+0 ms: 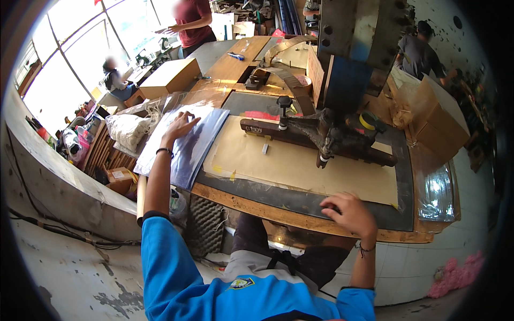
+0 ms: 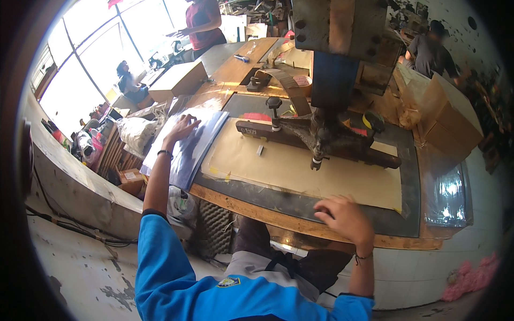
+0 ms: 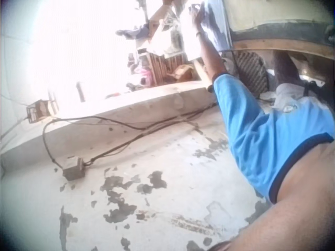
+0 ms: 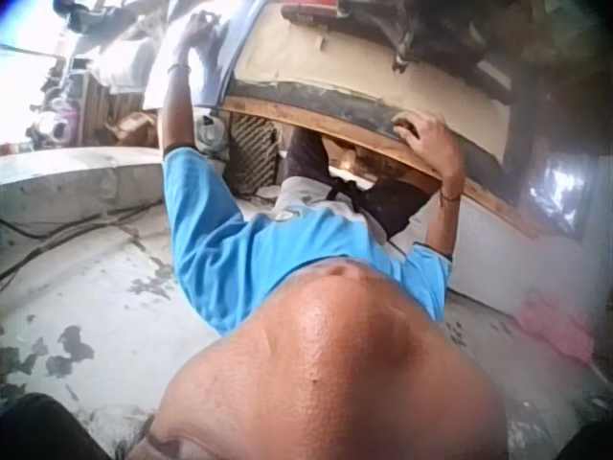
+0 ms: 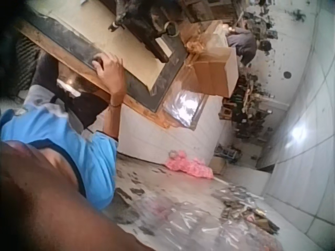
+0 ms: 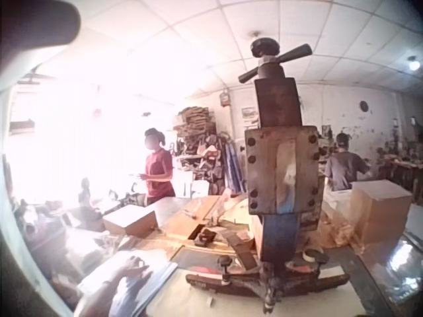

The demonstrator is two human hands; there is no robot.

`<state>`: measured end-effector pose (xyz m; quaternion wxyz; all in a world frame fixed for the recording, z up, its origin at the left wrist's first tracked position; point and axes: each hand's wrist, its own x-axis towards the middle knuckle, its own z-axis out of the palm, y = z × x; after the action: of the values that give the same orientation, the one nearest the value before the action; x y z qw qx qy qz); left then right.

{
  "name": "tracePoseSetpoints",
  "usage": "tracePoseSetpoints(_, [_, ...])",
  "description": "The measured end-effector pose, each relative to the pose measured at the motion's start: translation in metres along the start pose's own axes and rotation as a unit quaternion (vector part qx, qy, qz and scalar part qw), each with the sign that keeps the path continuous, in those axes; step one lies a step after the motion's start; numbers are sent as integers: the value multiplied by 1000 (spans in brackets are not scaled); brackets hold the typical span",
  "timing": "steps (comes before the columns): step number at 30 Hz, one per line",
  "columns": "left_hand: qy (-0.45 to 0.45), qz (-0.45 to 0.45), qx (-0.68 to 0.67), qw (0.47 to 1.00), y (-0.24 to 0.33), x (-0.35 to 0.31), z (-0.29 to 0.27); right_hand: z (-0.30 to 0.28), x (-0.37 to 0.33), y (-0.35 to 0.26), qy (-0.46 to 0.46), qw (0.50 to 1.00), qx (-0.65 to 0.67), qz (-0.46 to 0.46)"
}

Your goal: The person aligns plastic sheets and materials under a large industrial sealing press, holding the edges in place while the machine compresses them.

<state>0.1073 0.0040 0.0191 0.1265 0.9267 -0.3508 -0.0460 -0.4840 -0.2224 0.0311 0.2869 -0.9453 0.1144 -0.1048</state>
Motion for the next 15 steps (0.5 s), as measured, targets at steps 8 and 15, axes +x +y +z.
tracePoseSetpoints(8, [95,-117,40,988,47,16,39,55,89,-28,-177,936,-87,-293])
tracePoseSetpoints(15, [162,-59,-37,984,19,27,48,70,104,-15,-105,939,13,-328])
